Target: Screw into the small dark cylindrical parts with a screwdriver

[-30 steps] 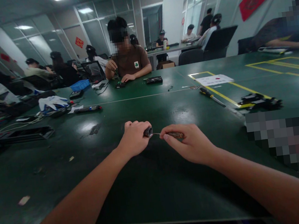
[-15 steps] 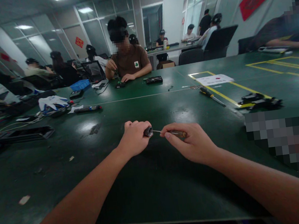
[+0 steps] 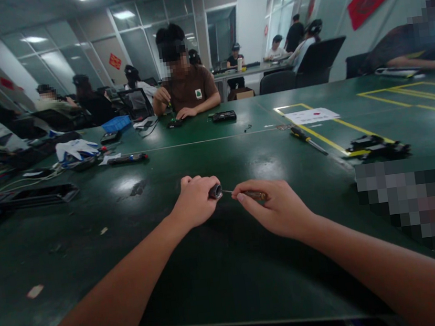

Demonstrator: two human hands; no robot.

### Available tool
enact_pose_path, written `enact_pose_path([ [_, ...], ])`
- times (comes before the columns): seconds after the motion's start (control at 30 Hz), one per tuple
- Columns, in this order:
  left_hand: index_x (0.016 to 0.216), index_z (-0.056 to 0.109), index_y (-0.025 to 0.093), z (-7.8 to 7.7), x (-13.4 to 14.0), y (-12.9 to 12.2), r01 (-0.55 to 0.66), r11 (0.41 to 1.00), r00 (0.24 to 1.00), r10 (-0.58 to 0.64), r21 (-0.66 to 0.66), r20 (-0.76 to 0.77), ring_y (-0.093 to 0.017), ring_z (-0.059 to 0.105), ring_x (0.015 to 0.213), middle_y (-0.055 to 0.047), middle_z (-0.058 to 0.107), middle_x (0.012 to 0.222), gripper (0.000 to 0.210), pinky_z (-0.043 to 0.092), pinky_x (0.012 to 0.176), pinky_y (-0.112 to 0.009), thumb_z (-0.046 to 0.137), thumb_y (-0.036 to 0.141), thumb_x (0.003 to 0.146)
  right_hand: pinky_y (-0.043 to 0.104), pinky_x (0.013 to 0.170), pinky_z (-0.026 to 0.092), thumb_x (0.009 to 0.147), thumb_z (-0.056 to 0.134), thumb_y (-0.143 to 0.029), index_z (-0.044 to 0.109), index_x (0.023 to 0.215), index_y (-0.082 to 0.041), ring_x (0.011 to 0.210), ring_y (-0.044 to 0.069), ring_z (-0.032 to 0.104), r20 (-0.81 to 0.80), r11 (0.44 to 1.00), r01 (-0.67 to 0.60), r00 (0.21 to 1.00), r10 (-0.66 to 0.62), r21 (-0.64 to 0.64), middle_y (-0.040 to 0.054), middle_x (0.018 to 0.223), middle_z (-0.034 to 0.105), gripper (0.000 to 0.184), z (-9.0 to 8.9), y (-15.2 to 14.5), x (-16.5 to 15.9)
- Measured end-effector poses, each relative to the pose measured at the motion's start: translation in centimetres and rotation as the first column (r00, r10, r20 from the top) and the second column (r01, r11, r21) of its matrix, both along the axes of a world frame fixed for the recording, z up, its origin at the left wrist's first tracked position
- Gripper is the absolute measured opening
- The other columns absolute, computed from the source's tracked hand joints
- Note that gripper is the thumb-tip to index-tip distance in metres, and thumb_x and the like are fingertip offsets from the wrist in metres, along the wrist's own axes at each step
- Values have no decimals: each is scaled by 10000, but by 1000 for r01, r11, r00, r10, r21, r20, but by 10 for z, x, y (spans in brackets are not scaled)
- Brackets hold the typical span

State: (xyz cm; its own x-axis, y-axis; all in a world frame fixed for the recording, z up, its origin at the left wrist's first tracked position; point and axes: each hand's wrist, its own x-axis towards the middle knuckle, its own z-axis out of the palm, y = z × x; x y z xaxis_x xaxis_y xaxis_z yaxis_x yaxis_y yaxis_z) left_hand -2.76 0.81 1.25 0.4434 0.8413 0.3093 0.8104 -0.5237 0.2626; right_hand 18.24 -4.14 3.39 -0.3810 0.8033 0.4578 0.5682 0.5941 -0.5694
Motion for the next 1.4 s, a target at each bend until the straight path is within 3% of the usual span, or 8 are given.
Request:
enact_pose_path([
  [0.67,914,638,239,-3,1,1,11,1000,1000,-11,-25,0,-231,590,881,-8,680,852,84,317,870,-432,569,226,868,253,636,461,934,554,-235,751,982,-204,686,146,666,15,1000,-17,1000,18,-22,15,863,766,206,1,3,5],
  [1.0,924,626,232,-8,-2,4,37,999,999,-37,7,-15,-238,592,945,-10,689,891,68,285,1039,-503,597,236,862,246,657,474,933,555,-223,752,958,-196,699,144,680,-31,998,-32,999,31,-47,13,851,767,200,3,1,3],
  [1.4,923,623,235,-8,-2,4,26,999,1000,-26,41,-9,-238,587,942,-4,683,885,65,295,1034,-503,599,240,862,236,614,446,933,559,-227,755,964,-197,672,129,657,-23,998,-56,998,55,-33,6,858,765,201,2,2,2],
])
